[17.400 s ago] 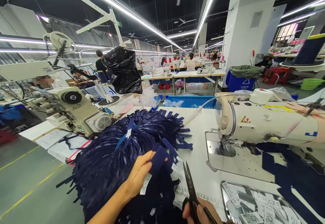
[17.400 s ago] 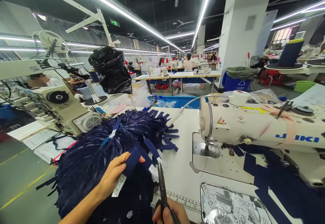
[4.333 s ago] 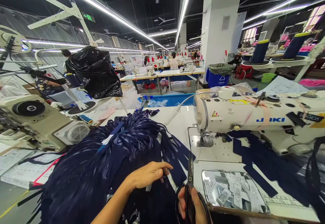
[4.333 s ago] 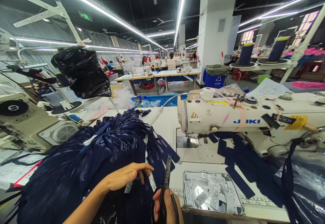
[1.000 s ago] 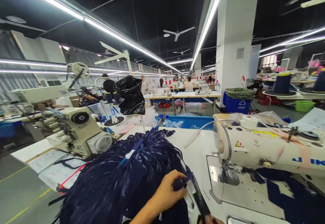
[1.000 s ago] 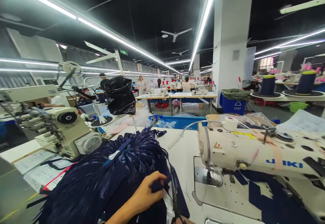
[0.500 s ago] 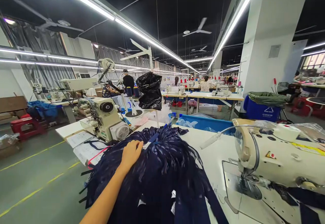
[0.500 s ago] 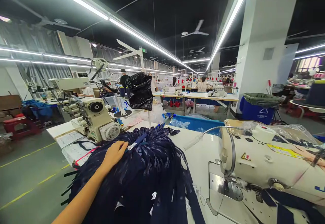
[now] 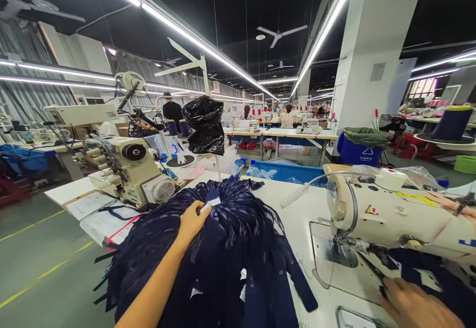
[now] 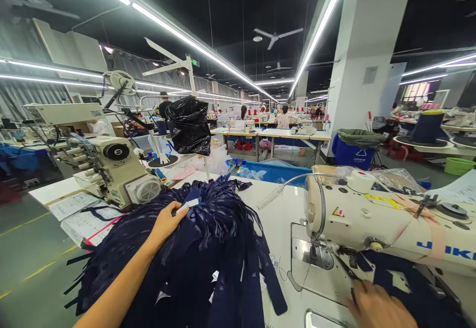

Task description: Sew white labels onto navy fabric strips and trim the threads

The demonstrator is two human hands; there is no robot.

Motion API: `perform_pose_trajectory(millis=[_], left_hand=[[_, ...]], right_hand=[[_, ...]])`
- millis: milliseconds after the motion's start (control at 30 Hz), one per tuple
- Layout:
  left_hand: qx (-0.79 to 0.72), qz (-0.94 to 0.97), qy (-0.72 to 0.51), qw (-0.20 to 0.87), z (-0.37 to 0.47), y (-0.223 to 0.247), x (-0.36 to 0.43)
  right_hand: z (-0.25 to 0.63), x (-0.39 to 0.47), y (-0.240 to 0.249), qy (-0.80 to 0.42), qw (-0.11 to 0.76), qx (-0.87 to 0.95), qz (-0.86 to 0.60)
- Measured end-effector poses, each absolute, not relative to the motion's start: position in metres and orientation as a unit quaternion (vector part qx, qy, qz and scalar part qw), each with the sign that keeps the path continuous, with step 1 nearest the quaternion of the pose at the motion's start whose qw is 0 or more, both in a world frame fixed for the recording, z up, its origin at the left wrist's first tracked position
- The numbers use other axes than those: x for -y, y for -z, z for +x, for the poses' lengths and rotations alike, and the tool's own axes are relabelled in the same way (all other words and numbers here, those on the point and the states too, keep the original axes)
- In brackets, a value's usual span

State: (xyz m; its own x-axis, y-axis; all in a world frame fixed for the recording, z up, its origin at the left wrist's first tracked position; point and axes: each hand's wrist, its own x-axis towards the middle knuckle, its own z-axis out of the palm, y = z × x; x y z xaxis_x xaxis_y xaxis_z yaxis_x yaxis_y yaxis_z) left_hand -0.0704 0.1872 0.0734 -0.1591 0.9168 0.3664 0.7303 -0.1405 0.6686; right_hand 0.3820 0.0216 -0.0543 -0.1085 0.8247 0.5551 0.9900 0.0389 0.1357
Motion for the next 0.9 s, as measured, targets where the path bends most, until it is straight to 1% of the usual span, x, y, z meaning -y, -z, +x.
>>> perform_pose_trajectory(millis=[67, 133, 167, 200, 267, 333, 367, 400, 467, 533, 633, 667, 733, 767, 833, 900], left_hand=[[-0.626, 0.623, -0.456, 0.11, -0.065, -0.071, -0.178], [-0.591, 0.597, -0.526, 0.133, -0.06, -0.068, -0.164], [-0.565, 0.583, -0.563, 0.158, -0.058, -0.067, -0.156], [-0.534, 0.568, -0.598, 0.189, -0.055, -0.065, -0.147], [-0.468, 0.541, -0.647, 0.264, -0.051, -0.061, -0.13], [-0.414, 0.517, -0.659, 0.356, -0.045, -0.058, -0.116], [-0.389, 0.502, -0.656, 0.407, -0.042, -0.057, -0.11], [-0.366, 0.488, -0.648, 0.456, -0.039, -0.057, -0.105], [-0.325, 0.461, -0.633, 0.53, -0.035, -0.061, -0.098], [-0.293, 0.439, -0.633, 0.567, -0.033, -0.068, -0.092], [-0.234, 0.414, -0.648, 0.595, -0.028, -0.073, -0.081], [-0.21, 0.41, -0.646, 0.608, -0.023, -0.07, -0.078], [-0.176, 0.413, -0.618, 0.645, -0.008, -0.05, -0.073], [-0.173, 0.426, -0.583, 0.67, 0.003, -0.036, -0.071], [-0.209, 0.483, -0.486, 0.698, 0.025, -0.003, -0.068], [-0.285, 0.559, -0.411, 0.661, 0.043, 0.026, -0.065]], right_hand=[[0.337, -0.024, 0.032, 0.281, 0.202, 0.741, -0.576], [0.289, -0.032, 0.016, 0.268, 0.227, 0.814, -0.464], [0.265, -0.037, 0.013, 0.256, 0.225, 0.84, -0.422], [0.242, -0.042, 0.012, 0.271, 0.235, 0.862, -0.359], [0.197, -0.052, 0.019, 0.315, 0.273, 0.862, -0.29], [0.158, -0.058, 0.035, 0.319, 0.329, 0.85, -0.26], [0.141, -0.061, 0.043, 0.306, 0.357, 0.84, -0.27], [0.127, -0.063, 0.051, 0.293, 0.365, 0.842, -0.266], [0.109, -0.069, 0.062, 0.263, 0.327, 0.874, -0.244], [0.106, -0.079, 0.062, 0.213, 0.235, 0.919, -0.235], [0.127, -0.107, 0.047, 0.103, 0.105, 0.935, -0.323], [0.139, -0.12, 0.039, 0.083, 0.081, 0.925, -0.362], [0.164, -0.151, 0.023, 0.1, 0.051, 0.895, -0.431], [0.175, -0.167, 0.015, 0.125, 0.035, 0.875, -0.466], [0.194, -0.194, 0.004, 0.142, 0.035, 0.854, -0.499], [0.205, -0.209, -0.002, 0.148, 0.04, 0.847, -0.509]])
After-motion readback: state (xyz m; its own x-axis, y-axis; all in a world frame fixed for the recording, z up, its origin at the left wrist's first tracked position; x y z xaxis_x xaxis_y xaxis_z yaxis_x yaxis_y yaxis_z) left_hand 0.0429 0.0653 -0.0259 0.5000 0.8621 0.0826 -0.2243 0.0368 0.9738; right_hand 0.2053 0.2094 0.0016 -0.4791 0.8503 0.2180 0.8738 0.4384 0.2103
